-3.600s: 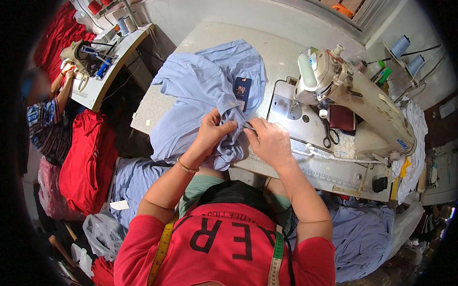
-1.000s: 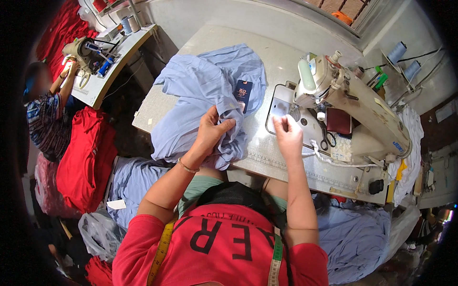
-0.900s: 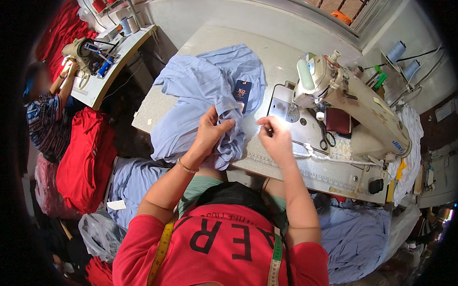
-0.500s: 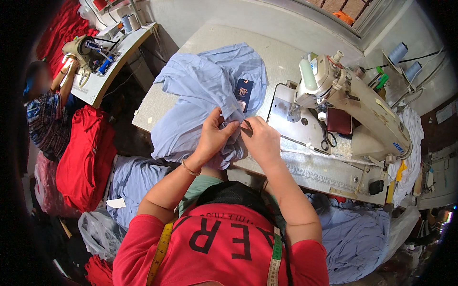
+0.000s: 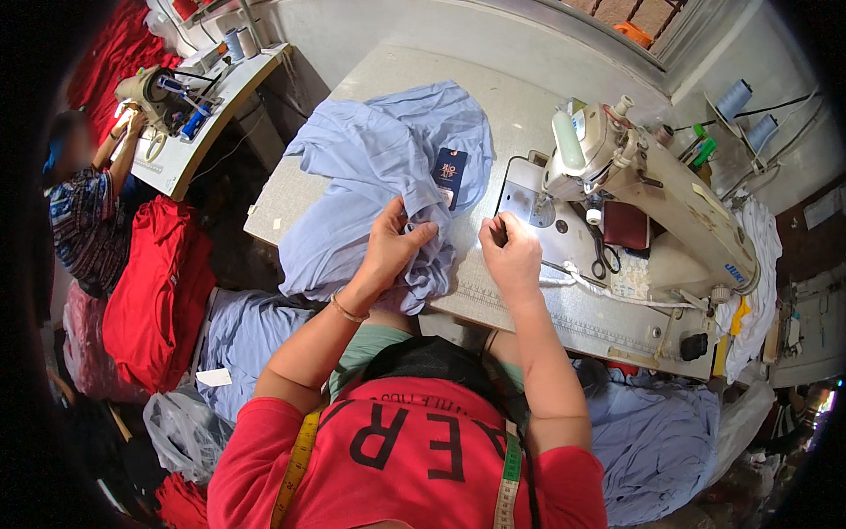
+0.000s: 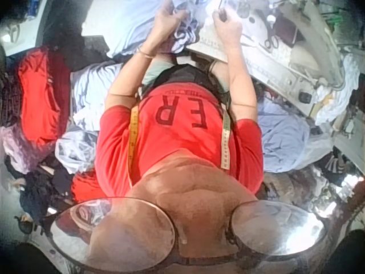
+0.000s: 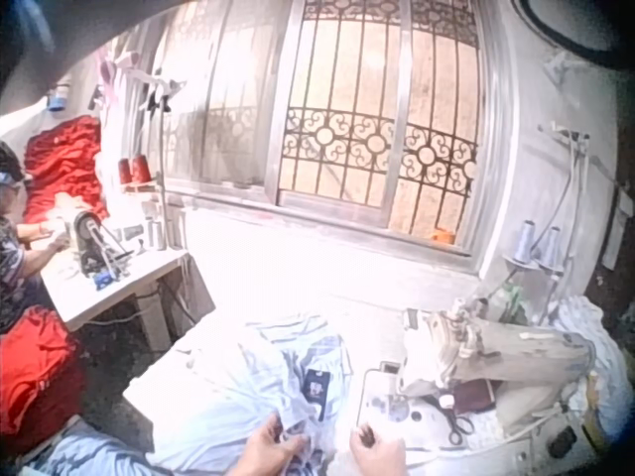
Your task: The person uses small scissors to trim loose threads from a light blue shirt laid on a worktable. The person repeatedly snips threads near the collar and shoulder area, then folds the shirt slightly to access additional threads.
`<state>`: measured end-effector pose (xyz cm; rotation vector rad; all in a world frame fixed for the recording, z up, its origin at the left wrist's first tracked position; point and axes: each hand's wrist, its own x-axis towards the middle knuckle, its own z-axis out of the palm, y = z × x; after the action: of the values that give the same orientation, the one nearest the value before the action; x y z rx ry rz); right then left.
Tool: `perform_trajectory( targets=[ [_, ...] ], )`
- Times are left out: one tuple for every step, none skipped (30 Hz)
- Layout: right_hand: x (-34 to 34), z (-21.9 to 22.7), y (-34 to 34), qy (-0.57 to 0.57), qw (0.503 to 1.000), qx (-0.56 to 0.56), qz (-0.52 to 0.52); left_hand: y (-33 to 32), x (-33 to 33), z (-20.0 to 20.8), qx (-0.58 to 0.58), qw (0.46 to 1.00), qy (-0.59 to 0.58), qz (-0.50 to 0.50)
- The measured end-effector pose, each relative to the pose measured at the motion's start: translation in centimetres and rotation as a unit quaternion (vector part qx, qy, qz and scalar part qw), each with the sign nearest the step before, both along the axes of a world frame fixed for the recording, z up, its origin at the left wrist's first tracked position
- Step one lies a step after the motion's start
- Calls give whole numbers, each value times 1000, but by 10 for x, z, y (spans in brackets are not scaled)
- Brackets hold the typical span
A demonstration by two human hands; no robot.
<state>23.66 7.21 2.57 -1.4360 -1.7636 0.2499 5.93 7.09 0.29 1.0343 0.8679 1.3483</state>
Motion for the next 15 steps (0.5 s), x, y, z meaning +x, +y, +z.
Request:
perform_trajectory(
  targets=[
    [2, 1, -2, 19, 999, -15, 21, 0, 0, 2, -5, 1000, -8, -4],
    [3, 2, -5, 38, 998, -31, 43, -1, 0, 3, -10, 1000, -17, -7],
    [6, 2, -7, 57, 995, -46, 64, -1, 0, 4, -15, 999, -26, -11],
    [11, -2, -6, 38, 995, -49, 75, 0, 0, 4, -14, 999, -30, -15],
    [15, -8, -5, 21, 995, -52, 86, 0, 0, 3, -13, 999, -34, -17],
    [18, -12, -4, 3, 994, -55, 98, 1, 0, 3, -11, 999, -38, -20],
    [20, -13, -5, -4, 993, -56, 104, 2, -1, 2, -10, 999, -37, -25],
    [19, -10, -7, -10, 992, -58, 111, 3, -2, 0, -11, 999, -36, -28],
    [18, -5, -8, -16, 991, -59, 118, 4, -3, -2, -11, 999, -35, -32],
    [17, 0, -9, -68, 989, -52, 123, 4, -4, -2, -10, 998, -44, -35],
    [17, 7, -10, -119, 984, -44, 126, 4, -4, -2, -9, 998, -52, -40],
    [16, 11, -11, -171, 976, -37, 129, 4, -4, -2, -7, 997, -60, -44],
    [14, 14, -12, -169, 975, -53, 133, 4, -4, -2, -7, 997, -59, -44],
    [11, 15, -14, -167, 974, -70, 137, 4, -3, -2, -7, 997, -57, -44],
    [8, 16, -15, -165, 972, -87, 141, 4, -3, -2, -6, 997, -56, -44]
  ],
)
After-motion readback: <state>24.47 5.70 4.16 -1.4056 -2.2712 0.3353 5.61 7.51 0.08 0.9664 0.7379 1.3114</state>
